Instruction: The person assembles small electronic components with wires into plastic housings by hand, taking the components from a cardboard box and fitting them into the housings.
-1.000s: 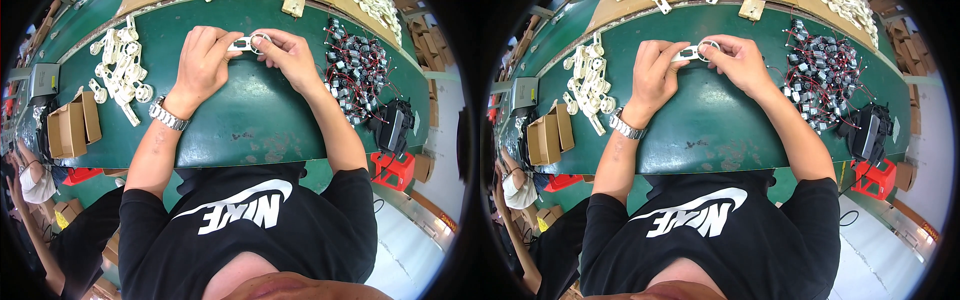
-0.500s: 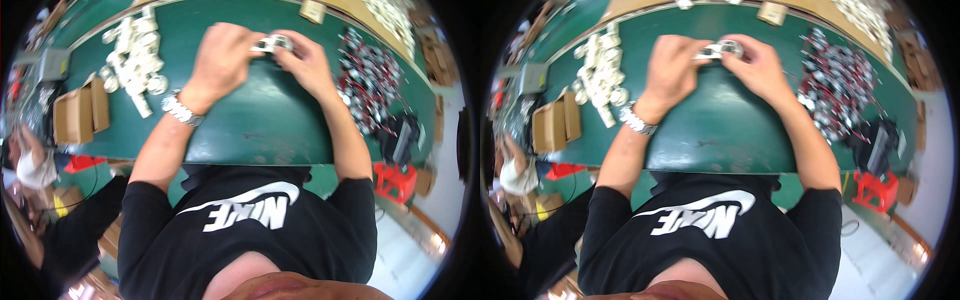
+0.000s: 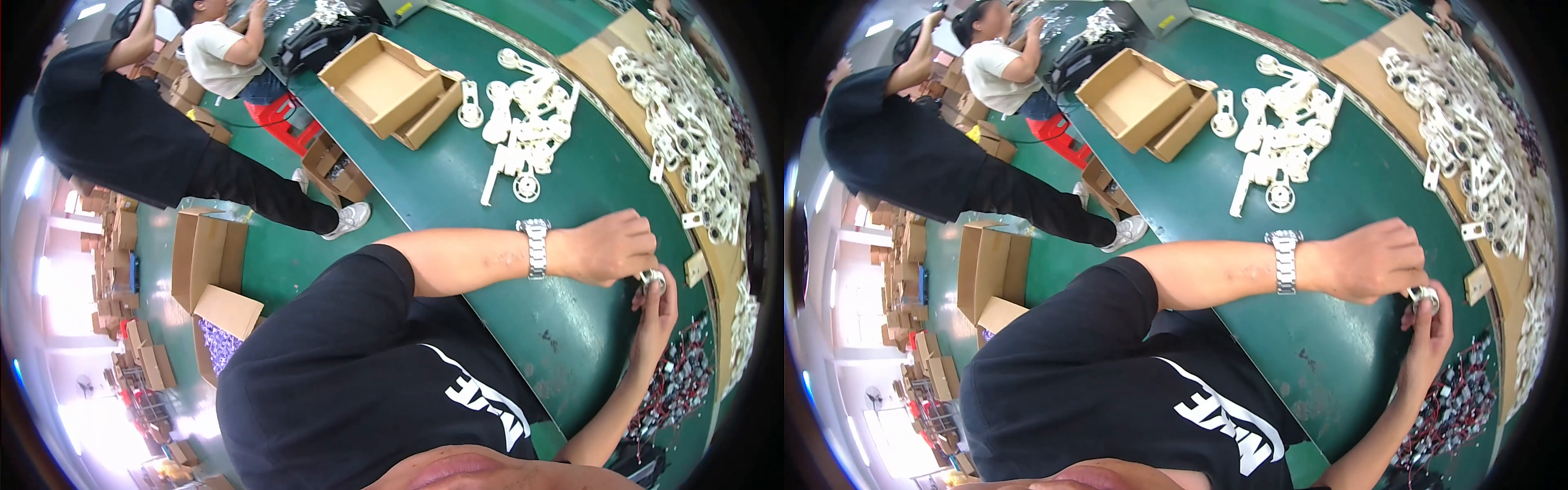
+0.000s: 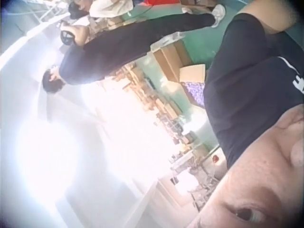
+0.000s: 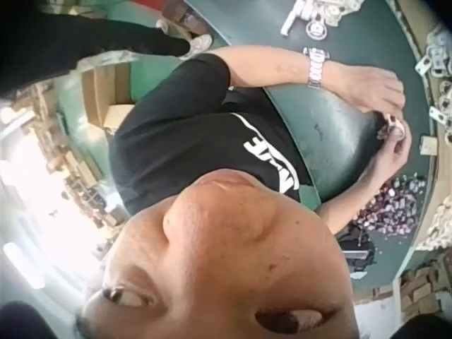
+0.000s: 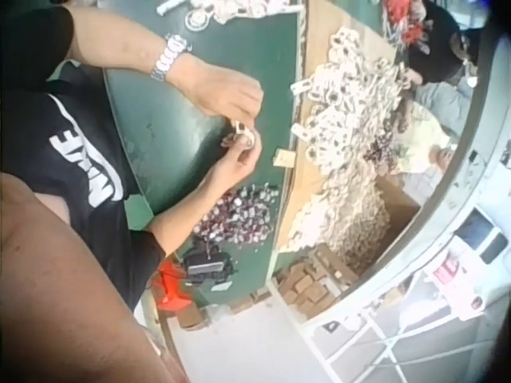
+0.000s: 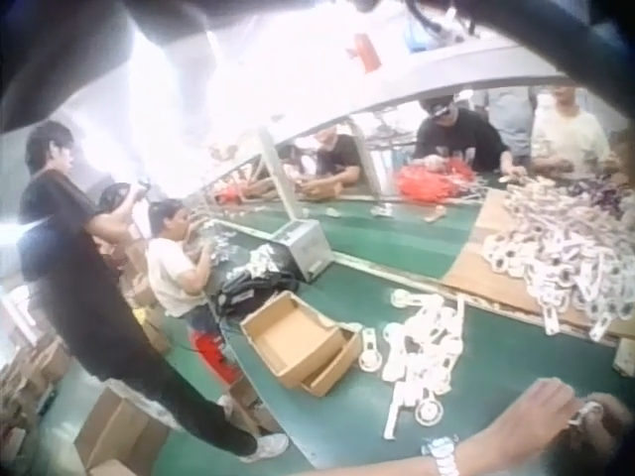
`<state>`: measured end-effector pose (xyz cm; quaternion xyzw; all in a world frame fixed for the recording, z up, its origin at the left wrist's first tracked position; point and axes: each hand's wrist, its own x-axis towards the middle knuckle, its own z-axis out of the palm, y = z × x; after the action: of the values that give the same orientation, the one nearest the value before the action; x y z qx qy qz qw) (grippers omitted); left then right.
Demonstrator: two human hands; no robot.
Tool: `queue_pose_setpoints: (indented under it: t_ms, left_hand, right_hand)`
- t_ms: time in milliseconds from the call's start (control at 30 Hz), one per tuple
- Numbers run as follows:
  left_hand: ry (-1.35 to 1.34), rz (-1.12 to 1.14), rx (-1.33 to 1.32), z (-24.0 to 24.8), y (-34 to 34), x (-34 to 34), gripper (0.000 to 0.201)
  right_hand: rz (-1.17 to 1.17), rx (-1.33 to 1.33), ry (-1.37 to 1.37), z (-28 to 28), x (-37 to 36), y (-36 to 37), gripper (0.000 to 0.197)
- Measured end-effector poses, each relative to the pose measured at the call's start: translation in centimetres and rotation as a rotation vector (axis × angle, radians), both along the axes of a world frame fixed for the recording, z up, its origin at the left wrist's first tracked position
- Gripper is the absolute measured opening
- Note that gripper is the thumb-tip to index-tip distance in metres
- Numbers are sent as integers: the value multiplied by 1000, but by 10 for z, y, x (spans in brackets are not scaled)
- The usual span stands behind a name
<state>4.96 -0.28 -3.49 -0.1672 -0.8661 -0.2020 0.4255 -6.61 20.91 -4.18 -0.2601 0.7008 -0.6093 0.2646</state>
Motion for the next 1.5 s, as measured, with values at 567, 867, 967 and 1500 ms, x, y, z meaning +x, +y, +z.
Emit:
queue_pose_setpoints:
  t_ms: [567, 867, 967, 1500]
  left_hand:
    - [-63, -21, 42, 1, -2, 3, 31]
    - [-161, 313, 289, 3, 0, 5, 63]
    - [-184, 292, 241, 1, -4, 7, 48]
    - [-327, 280, 12, -16, -2, -3, 38]
  right_hand:
    - [-115, -14, 38, -17, -5, -4, 40]
    - [-200, 120, 103, 58, -50, -46, 30]
    - [-129, 122, 60, 78, -107, -78, 31]
    - [499, 343, 582, 107, 5, -229, 58]
